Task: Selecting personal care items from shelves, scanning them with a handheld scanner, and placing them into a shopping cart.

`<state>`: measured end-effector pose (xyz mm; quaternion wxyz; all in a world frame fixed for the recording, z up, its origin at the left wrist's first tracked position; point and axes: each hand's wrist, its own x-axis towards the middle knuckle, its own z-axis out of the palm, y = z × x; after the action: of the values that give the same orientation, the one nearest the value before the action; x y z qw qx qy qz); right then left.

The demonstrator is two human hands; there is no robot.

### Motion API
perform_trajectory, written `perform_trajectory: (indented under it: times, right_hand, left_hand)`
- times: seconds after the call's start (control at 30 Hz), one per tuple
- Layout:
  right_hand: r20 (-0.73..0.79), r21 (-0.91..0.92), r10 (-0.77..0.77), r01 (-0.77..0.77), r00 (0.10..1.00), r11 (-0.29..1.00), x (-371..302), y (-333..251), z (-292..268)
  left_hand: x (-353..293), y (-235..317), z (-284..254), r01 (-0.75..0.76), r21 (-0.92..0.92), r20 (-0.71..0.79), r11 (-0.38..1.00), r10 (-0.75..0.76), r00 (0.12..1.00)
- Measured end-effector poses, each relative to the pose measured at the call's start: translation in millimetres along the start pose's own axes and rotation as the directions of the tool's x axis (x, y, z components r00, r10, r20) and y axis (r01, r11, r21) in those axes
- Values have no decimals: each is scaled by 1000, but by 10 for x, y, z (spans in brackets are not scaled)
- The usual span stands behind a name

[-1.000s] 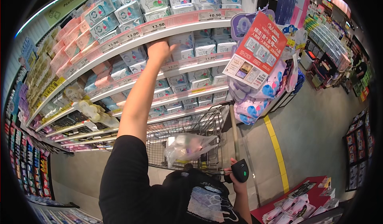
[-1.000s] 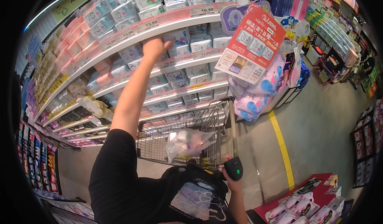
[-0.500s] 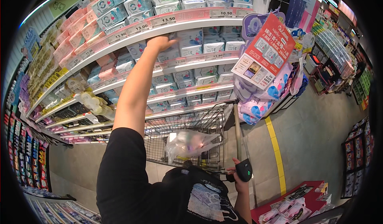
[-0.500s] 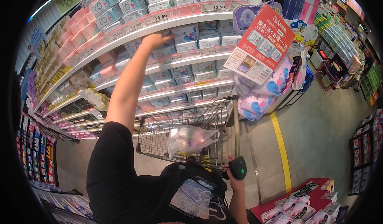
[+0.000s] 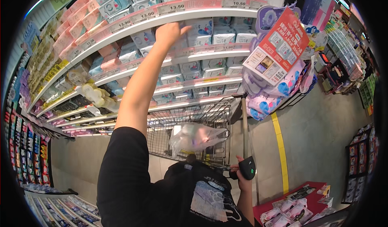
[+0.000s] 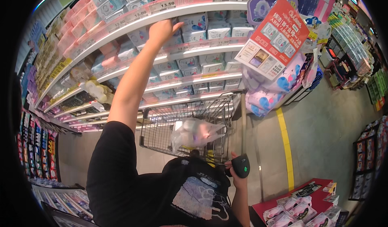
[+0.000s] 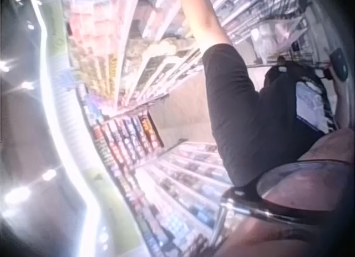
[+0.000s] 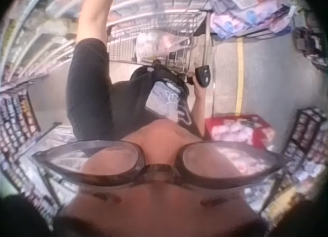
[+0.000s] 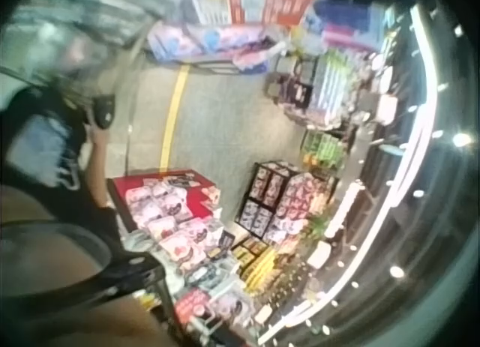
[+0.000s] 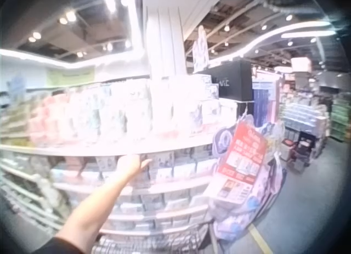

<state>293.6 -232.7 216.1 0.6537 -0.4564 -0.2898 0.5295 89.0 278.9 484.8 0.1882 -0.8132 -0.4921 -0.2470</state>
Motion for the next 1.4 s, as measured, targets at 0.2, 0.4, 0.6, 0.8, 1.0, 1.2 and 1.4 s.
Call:
perform_trajectory:
  times: [0.2, 0.4, 0.6, 0.8, 1.0, 1.2, 1.4]
  right_hand:
    - [11, -209, 36, -33, 999, 977, 22, 119, -107]
    - [-8, -516, 101, -90, 995, 852, 96, 158, 35]
    - [-96, -653, 299, -287, 949, 701, 199, 467, 19]
    - [-240, -696, 428, -461, 872, 550, 175, 585, 116]
    - [-377, -525, 453, -590, 808, 614, 188, 557, 207]
    - [-427, -501, 379, -564, 821, 657, 112, 581, 146]
    - [-415, -397, 397, -555, 819, 731, 126, 581, 179]
  left_hand:
    - [-1570, 289, 511, -314, -374, -347, 872, 182, 920]
    - [-3945, 471, 1509, 455, -672, 661, 584, 195, 724]
    - [-5198, 732, 1816, 676, -547, 811, 493, 115, 573]
    - [-5277, 749, 2250, 753, -467, 842, 463, -26, 539]
    - [-5377, 419, 2890, 232, -98, 880, 968, -24, 474]
    - [-4899, 238, 3104, 233, -114, 969, 966, 56, 241]
    - [-5424, 441, 3344, 506, -229, 958, 831, 101, 268]
